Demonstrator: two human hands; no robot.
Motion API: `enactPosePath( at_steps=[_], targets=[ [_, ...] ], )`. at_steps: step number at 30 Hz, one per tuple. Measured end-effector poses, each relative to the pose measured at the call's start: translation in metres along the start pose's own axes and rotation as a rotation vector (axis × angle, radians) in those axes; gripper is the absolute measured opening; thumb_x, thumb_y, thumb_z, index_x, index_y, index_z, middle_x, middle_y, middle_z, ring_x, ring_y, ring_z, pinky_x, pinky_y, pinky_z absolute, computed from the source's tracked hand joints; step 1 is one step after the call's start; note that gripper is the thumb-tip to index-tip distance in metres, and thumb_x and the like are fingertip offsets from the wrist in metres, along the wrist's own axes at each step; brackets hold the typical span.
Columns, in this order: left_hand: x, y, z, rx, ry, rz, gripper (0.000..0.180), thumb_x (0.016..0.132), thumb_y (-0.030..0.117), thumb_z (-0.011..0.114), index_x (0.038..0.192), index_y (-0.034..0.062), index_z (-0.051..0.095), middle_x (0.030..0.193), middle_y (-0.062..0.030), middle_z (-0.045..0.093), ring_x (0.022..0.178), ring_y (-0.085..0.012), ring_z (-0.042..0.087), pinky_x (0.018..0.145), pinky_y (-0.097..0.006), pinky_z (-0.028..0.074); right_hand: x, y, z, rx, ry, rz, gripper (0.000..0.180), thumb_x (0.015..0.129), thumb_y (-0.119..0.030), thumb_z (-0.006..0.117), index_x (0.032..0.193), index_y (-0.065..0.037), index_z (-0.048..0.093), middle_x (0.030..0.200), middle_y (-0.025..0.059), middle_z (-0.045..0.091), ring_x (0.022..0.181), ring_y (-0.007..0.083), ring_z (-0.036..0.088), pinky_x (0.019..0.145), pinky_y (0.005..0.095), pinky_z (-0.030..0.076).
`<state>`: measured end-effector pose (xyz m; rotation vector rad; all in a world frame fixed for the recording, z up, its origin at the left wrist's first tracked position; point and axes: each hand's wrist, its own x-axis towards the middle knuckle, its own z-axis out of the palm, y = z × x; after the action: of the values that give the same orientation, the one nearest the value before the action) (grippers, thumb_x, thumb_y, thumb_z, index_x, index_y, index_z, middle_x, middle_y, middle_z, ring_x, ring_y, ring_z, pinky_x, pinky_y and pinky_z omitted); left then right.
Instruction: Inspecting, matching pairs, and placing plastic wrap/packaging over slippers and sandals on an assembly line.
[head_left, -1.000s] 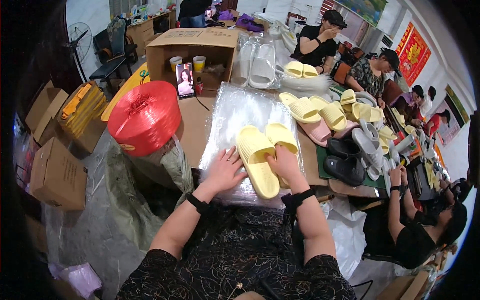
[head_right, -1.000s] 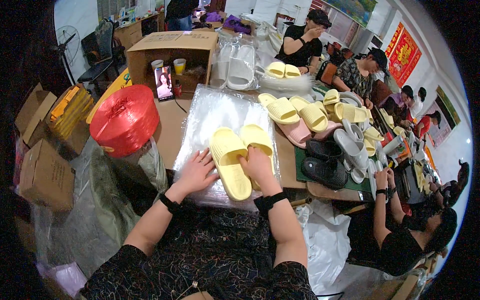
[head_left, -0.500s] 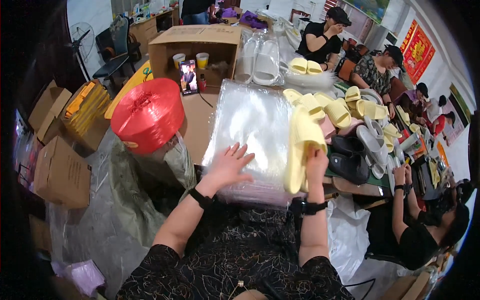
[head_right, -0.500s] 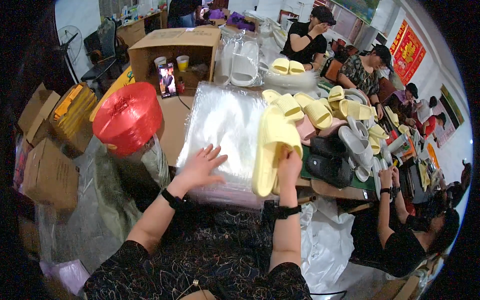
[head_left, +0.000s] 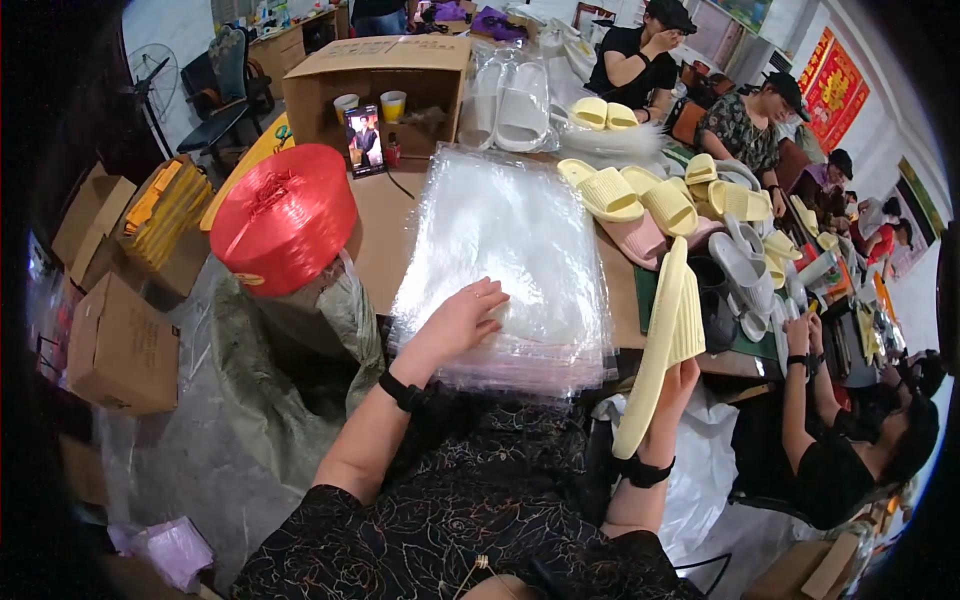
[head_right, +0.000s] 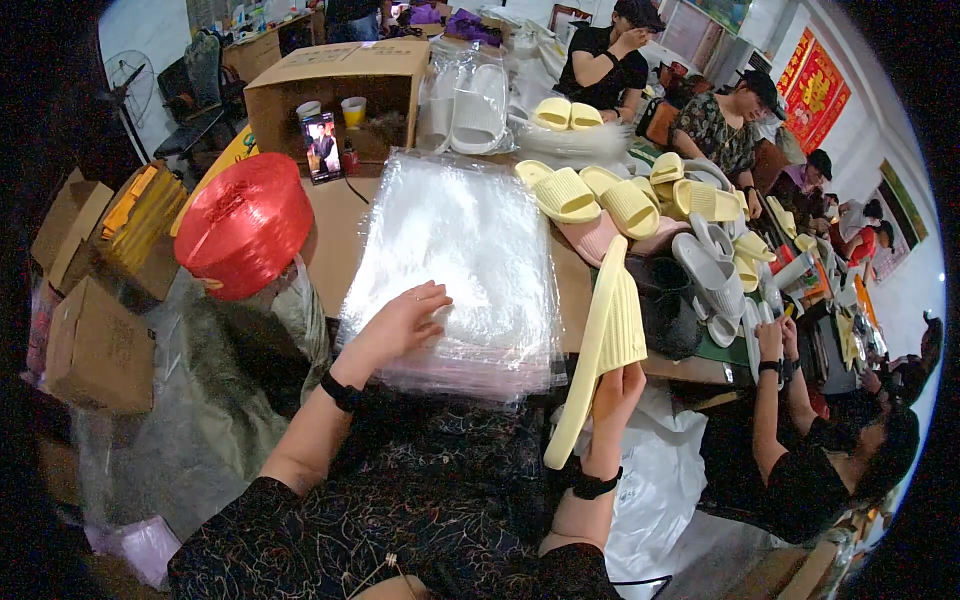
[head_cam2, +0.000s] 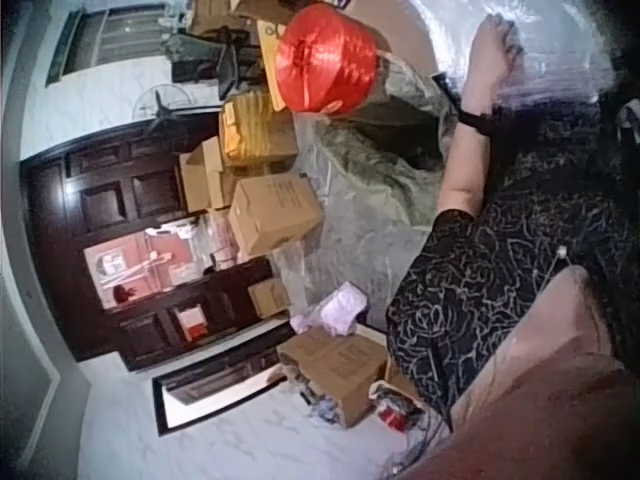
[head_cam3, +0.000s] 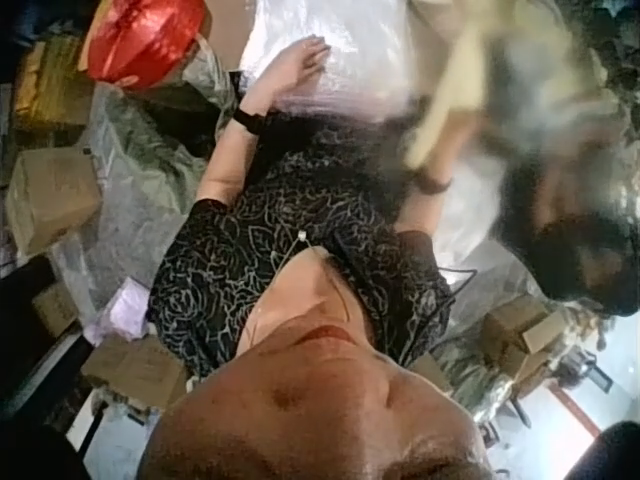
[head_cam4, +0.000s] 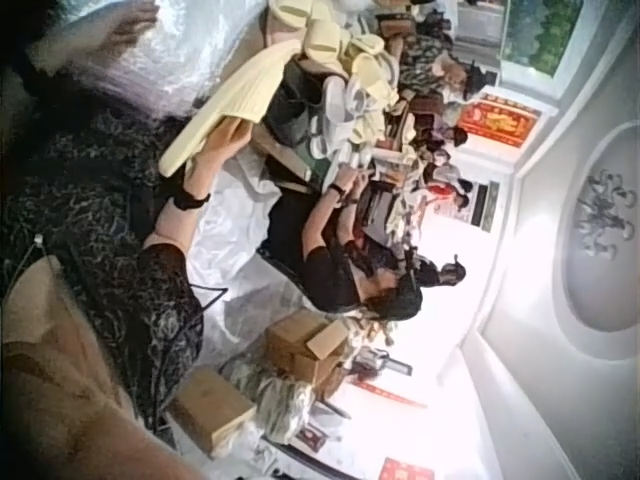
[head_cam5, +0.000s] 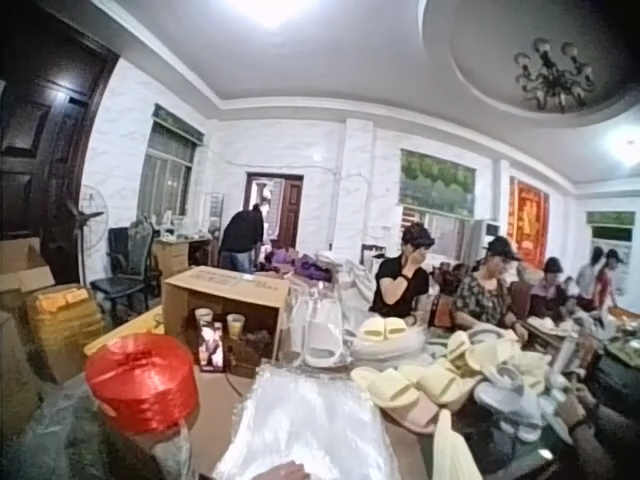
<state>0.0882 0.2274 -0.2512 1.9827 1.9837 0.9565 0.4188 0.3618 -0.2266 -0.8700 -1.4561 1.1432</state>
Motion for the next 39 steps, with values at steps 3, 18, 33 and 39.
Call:
enactPosePath(
  at_steps=[3,18,33,39],
  targets=[
    [-0.006,-0.010,0.001,-0.049,0.101,0.053,0.039,0.088,0.015,0.066,0.124,0.0048,0.060,0.135,-0.0162,0.055,0.130,-0.0360,0.046,0.106,-0.042,0.042,-0.002,0.005,0.018,0.082,-0.026,-0.019,0.027,0.100,-0.015,0.052,0.114,0.006,0.062,0.104,0.0075,0.069,0.088,0.0124,0.065,0.076,0.0273,0.051],
    [0.014,0.012,-0.037,0.022,0.062,-0.081,0.019,0.089,0.018,0.062,0.105,0.0109,0.070,0.106,-0.0054,0.069,0.093,-0.0279,0.065,0.081,-0.037,0.052,-0.047,-0.065,0.061,-0.215,-0.700,-0.199,0.022,0.084,0.000,0.062,0.105,0.003,0.064,0.091,0.0154,0.069,0.083,0.0215,0.067,0.075,0.0331,0.051],
    [0.022,0.058,-0.030,-0.117,0.075,0.151,0.026,0.092,0.015,0.058,0.114,0.0069,0.068,0.120,-0.0135,0.061,0.117,-0.0359,0.050,0.100,-0.044,0.041,-0.031,-0.038,0.075,-0.893,-0.564,-0.329,0.015,0.083,-0.012,0.060,0.084,0.001,0.053,0.079,0.0244,0.058,0.072,0.0450,0.058,0.065,0.0524,0.047],
    [0.021,0.082,-0.026,-0.075,0.115,0.325,0.031,0.093,0.014,0.057,0.122,0.0066,0.064,0.137,-0.0110,0.054,0.136,-0.0344,0.039,0.113,-0.045,0.033,-0.001,-0.011,0.130,-0.641,-0.502,-0.376,0.017,0.086,-0.013,0.059,0.093,0.002,0.059,0.087,0.0218,0.061,0.086,0.0395,0.061,0.075,0.0453,0.050]
  ],
)
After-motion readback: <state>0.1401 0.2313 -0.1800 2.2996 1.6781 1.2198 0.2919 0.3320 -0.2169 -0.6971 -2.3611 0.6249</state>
